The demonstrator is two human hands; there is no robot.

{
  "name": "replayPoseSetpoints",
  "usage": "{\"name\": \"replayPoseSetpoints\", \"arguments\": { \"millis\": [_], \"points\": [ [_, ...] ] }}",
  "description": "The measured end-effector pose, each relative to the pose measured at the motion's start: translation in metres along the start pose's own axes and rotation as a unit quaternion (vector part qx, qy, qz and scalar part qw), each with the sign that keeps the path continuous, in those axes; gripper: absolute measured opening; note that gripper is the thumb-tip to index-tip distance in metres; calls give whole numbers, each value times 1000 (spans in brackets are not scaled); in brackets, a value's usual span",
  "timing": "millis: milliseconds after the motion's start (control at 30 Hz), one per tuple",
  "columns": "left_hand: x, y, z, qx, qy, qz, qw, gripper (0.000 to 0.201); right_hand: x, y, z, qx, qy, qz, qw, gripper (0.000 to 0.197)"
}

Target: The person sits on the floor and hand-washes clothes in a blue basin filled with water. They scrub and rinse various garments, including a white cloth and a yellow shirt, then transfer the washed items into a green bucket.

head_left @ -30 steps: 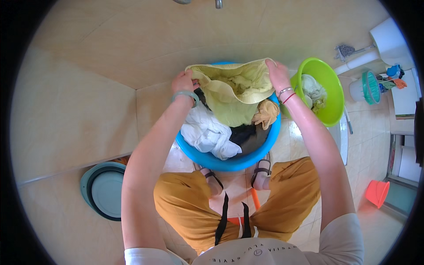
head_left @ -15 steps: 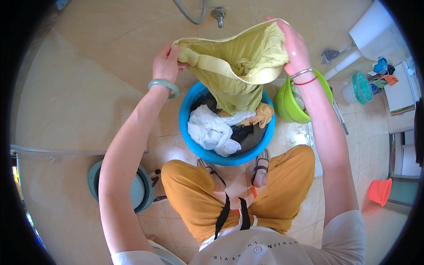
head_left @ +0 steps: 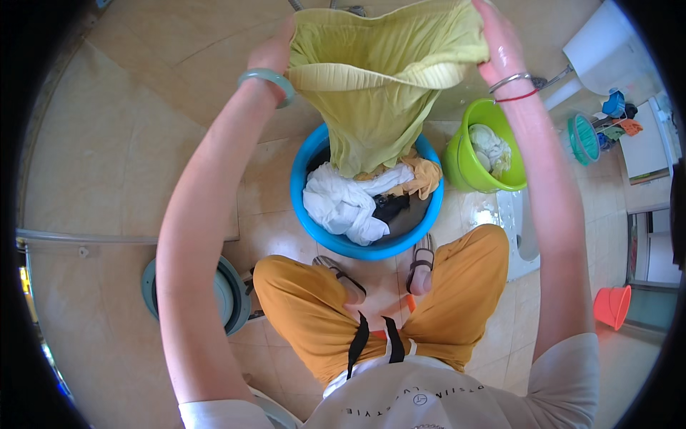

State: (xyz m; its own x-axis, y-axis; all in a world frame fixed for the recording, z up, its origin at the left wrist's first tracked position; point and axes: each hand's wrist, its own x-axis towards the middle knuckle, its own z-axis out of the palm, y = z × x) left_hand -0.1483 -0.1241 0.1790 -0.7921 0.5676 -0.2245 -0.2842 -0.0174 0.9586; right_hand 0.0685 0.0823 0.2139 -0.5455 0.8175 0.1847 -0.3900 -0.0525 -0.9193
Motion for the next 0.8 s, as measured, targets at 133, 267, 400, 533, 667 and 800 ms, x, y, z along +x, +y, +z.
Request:
{"name": "replayPoseSetpoints", "arguments": {
  "millis": [133, 267, 400, 533, 667, 800],
  "points": [
    [-39, 26, 15, 362, -139, 245, 889, 49, 14, 5, -18, -3, -5, -28, 1000, 26],
    [-15, -5, -12, 590, -109, 191, 777, 40, -15, 46, -18, -33, 79, 74, 994, 36],
    [-19, -77, -22, 448, -58, 159, 878, 30, -38, 70, -40, -120, 68, 48, 989, 36],
    [-4, -152, -42, 413, -92, 78, 903, 27, -53, 146, -65, -295, 51, 36, 953, 37],
    [10, -238, -36, 388, -4, 80, 918, 31, -56, 232, -101, -356, 16, 60, 932, 33],
    [24, -295, -37, 356, 87, 70, 928, 26, -64, 285, -90, -440, 11, 49, 897, 31]
  ]
}}
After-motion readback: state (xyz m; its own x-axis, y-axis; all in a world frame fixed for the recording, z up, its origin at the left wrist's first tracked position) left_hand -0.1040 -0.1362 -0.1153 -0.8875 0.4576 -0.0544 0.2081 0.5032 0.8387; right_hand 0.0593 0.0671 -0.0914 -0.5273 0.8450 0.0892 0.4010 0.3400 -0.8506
